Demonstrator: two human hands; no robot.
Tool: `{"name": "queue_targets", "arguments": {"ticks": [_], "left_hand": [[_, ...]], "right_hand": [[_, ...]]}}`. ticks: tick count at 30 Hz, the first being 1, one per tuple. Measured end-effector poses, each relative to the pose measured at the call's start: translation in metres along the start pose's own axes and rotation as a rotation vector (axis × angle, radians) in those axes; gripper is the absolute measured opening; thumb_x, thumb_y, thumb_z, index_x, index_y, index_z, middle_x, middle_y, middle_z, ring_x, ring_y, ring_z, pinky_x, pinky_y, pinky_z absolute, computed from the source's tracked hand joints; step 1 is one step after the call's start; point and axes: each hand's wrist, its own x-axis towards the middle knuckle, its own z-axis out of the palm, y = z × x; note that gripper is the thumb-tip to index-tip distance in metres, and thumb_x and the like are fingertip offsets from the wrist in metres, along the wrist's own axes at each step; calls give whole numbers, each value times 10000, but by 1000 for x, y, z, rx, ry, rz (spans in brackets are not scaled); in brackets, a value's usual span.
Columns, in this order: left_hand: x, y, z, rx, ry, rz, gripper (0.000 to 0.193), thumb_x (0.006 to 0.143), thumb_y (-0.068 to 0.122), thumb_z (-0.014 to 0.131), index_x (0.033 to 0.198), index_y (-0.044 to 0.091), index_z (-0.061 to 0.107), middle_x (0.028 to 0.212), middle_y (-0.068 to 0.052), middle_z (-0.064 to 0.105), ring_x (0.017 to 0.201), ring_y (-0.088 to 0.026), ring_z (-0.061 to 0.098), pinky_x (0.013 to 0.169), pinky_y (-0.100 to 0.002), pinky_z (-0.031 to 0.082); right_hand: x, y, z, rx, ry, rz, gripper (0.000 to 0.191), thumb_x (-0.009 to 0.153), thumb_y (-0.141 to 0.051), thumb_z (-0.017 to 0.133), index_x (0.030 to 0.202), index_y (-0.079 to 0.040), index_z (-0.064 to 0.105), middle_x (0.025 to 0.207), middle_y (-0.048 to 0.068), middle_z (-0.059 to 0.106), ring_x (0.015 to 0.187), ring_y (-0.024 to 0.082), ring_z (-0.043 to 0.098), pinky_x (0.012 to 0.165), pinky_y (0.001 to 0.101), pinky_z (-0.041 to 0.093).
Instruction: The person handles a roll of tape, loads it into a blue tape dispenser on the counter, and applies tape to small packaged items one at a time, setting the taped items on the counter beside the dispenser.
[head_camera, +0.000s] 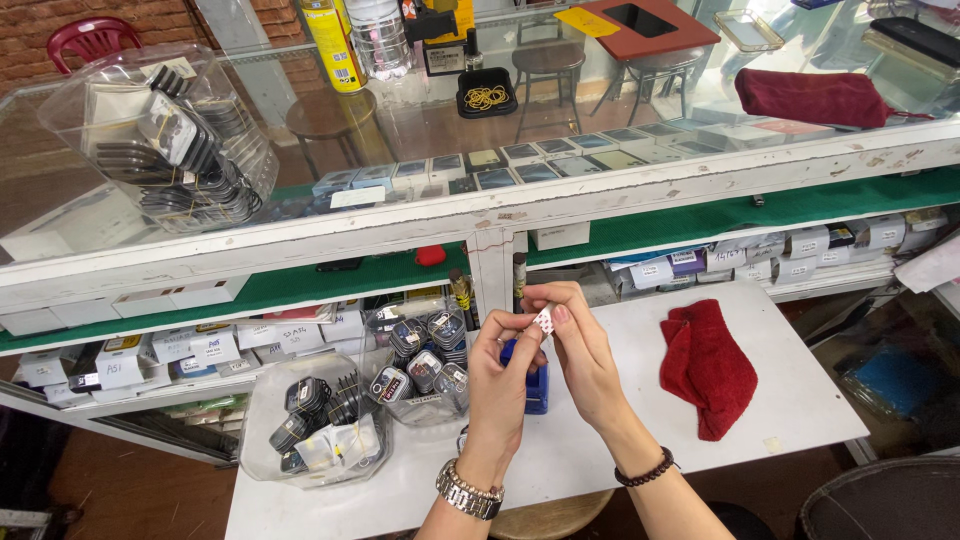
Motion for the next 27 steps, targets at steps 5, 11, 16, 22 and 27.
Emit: {"name": "queue_targets", "arguments": {"ticks": [5,11,16,22,27], "left_hand": [[-2,4,-1,42,-55,4,97,1008,128,649,1053,43,664,808,-2,629,743,-50,557,681,-197,461],[-4,9,4,88,-77,50,98,984,103,645,1059,39,650,900,-4,660,772,-56,587,702,-207,495],[-3,10,5,90,-70,70,86,980,88,653,1048,37,644,902,-12,669,769,-63,593,700,-212,508],[-2,9,6,113,-48,76,71,977,90,654,1023,37,642,889,-13,670,757,-62,595,687,-209,511],[-2,8,4,131,-40,84,80,990,106,653,1000,28,641,873,-12,659,747,-60,584,671,-206,492]], "right_hand": [[2,-1,0,155,32,39,363,1103,-202,395,1310,47,559,1227,101,530,1211,181,544,1008,309,449],[5,-5,-2,210,9,53,380,1106,-220,388,1314,56,547,1222,115,545,1232,189,544,1041,313,459],[4,-8,-1,131,-4,-2,378,1111,-211,397,1312,66,557,1241,89,514,1231,180,536,1038,311,453],[3,-7,0,119,6,-7,370,1108,-205,404,1307,63,565,1244,76,501,1228,167,528,1042,303,444],[1,-4,0,97,-3,-21,368,1111,-200,406,1303,69,567,1240,74,493,1228,164,522,1061,297,431]]}}
